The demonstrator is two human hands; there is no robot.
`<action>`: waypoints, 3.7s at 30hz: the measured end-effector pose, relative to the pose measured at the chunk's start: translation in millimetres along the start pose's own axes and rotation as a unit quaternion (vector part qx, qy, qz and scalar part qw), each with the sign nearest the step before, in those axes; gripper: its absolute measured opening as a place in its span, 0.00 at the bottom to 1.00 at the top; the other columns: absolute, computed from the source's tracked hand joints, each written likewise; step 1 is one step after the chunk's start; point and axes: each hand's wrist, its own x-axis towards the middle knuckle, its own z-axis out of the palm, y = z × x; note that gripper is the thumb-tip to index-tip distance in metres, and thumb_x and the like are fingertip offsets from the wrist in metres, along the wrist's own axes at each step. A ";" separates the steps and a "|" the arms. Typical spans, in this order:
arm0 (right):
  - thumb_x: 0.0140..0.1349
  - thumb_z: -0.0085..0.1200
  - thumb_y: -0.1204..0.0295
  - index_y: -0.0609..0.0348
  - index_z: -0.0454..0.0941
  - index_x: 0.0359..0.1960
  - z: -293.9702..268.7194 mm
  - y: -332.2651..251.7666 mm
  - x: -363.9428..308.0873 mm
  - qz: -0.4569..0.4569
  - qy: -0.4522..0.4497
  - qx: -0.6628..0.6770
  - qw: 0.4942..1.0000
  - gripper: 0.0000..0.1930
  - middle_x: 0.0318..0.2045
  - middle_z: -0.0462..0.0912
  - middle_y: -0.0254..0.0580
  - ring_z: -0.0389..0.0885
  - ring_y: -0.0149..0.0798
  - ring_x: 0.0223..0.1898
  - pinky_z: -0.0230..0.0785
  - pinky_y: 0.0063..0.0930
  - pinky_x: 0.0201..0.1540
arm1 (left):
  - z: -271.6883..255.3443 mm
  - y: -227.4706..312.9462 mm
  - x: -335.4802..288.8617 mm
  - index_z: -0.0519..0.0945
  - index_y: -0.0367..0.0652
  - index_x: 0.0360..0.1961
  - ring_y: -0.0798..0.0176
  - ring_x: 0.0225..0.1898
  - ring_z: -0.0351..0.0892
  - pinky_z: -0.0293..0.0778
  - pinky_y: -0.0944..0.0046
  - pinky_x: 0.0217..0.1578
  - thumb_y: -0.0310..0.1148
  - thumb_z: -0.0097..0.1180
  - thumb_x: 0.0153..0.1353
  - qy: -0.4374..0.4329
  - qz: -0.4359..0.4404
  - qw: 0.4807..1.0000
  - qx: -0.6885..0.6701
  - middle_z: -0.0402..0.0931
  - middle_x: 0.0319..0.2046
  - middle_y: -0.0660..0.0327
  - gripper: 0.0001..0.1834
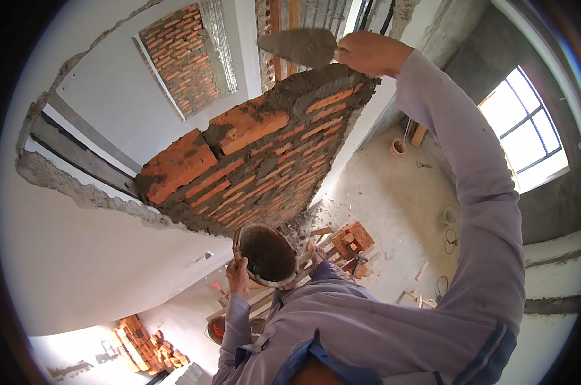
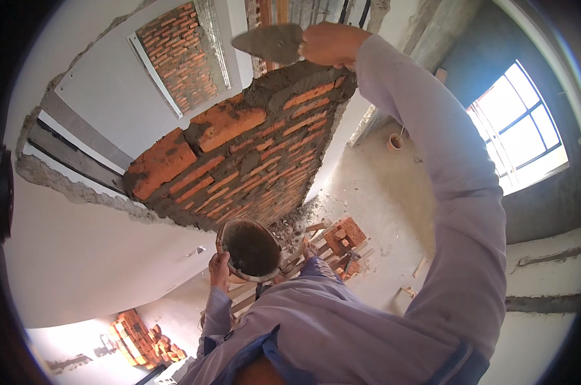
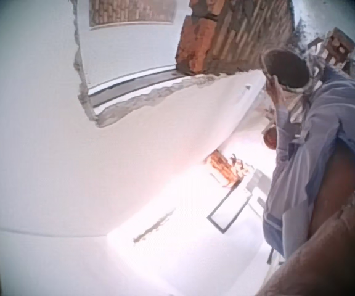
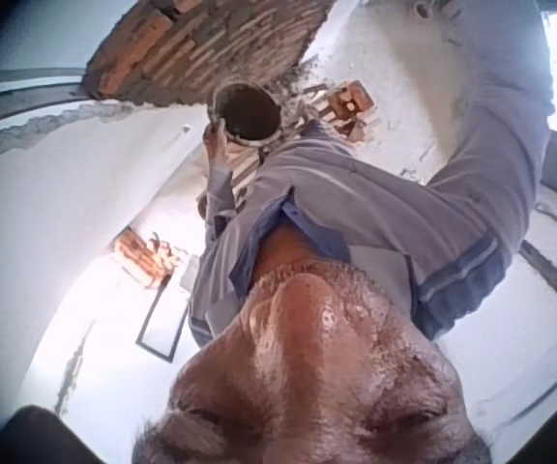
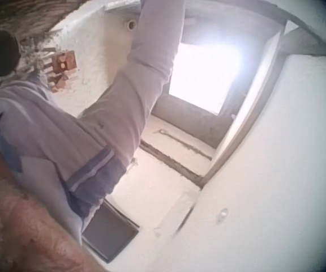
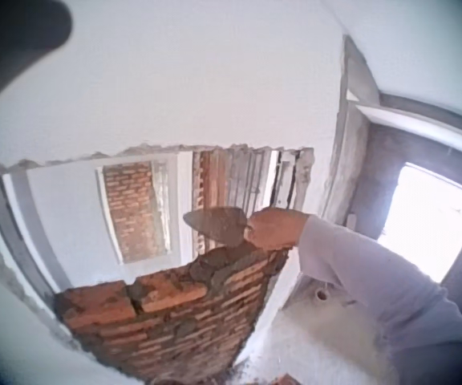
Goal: The person is building a brick wall by applying mortar from a bucket onto red bricks and the existing wall structure. They use a trowel to spread the mortar and a hammer to tap the bricks into place, working on a partially constructed wall in a room under renovation.
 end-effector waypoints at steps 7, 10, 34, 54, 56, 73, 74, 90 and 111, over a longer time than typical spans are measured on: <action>0.64 0.37 0.67 0.72 0.79 0.27 -1.0 -14.2 -6.6 0.054 -0.243 0.015 0.968 0.21 0.23 0.83 0.53 0.82 0.44 0.22 0.73 0.41 0.25 | 5.8 -10.5 32.8 0.74 0.40 0.29 0.68 0.15 0.70 0.66 0.66 0.15 0.38 0.57 0.64 -0.022 0.040 0.995 0.084 0.67 0.19 0.65 0.13; 0.64 0.36 0.67 0.72 0.80 0.24 22.9 9.0 3.9 -0.021 -0.283 -0.087 0.955 0.22 0.22 0.83 0.53 0.82 0.45 0.22 0.74 0.43 0.26 | 17.6 -9.3 35.0 0.75 0.39 0.29 0.68 0.16 0.70 0.66 0.66 0.15 0.38 0.57 0.64 -0.021 0.053 0.996 0.074 0.68 0.20 0.65 0.13; 0.68 0.43 0.67 0.64 0.79 0.40 34.7 142.0 -92.0 0.103 -0.022 -0.099 0.990 0.14 0.36 0.83 0.57 0.81 0.61 0.40 0.73 0.50 0.45 | 75.8 9.6 16.9 0.75 0.41 0.30 0.70 0.18 0.66 0.63 0.64 0.18 0.39 0.58 0.63 -0.028 -0.043 0.998 0.028 0.67 0.19 0.67 0.12; 0.72 0.35 0.61 0.61 0.68 0.35 321.1 -12.2 -110.2 0.276 0.266 0.807 0.450 0.16 0.16 0.68 0.35 0.66 0.30 0.10 0.62 0.29 0.13 | 67.5 44.7 19.0 0.75 0.45 0.39 0.67 0.26 0.79 0.81 0.63 0.28 0.39 0.54 0.67 -0.091 -0.121 0.986 0.071 0.76 0.29 0.65 0.10; 0.73 0.34 0.60 0.60 0.67 0.34 314.4 -31.5 -81.1 0.281 0.280 0.822 0.409 0.16 0.16 0.67 0.35 0.65 0.30 0.10 0.62 0.30 0.13 | 66.2 43.1 12.4 0.75 0.44 0.45 0.67 0.32 0.81 0.81 0.62 0.31 0.40 0.54 0.67 -0.081 -0.143 0.985 0.044 0.77 0.35 0.64 0.12; 0.73 0.35 0.58 0.62 0.69 0.38 329.6 -106.6 -58.4 0.339 0.276 0.752 0.494 0.18 0.23 0.72 0.45 0.72 0.39 0.20 0.66 0.35 0.24 | 10.9 16.0 24.8 0.75 0.41 0.41 0.65 0.25 0.80 0.79 0.64 0.26 0.36 0.54 0.67 -0.124 -0.154 0.975 0.103 0.77 0.28 0.62 0.10; 0.73 0.36 0.58 0.60 0.68 0.36 334.4 -119.0 -51.9 0.303 0.306 0.759 0.487 0.17 0.19 0.69 0.39 0.69 0.35 0.15 0.64 0.31 0.18 | 4.2 17.5 28.6 0.74 0.41 0.43 0.64 0.28 0.82 0.82 0.63 0.29 0.35 0.53 0.67 -0.134 -0.159 0.971 0.117 0.79 0.31 0.60 0.09; 0.72 0.36 0.56 0.58 0.67 0.32 333.8 -97.0 -22.2 0.263 0.341 0.809 0.399 0.19 0.18 0.70 0.37 0.67 0.34 0.12 0.64 0.32 0.15 | -28.0 10.3 7.9 0.77 0.46 0.44 0.69 0.33 0.79 0.75 0.62 0.26 0.41 0.56 0.66 -0.061 -0.187 0.969 0.151 0.78 0.34 0.67 0.12; 0.71 0.40 0.54 0.52 0.71 0.31 303.4 -74.0 -67.7 0.286 0.296 0.854 0.319 0.17 0.18 0.71 0.34 0.67 0.32 0.12 0.62 0.28 0.13 | -20.2 -4.2 22.8 0.76 0.45 0.46 0.64 0.32 0.79 0.79 0.59 0.30 0.41 0.55 0.66 -0.137 -0.189 0.968 0.091 0.77 0.35 0.65 0.13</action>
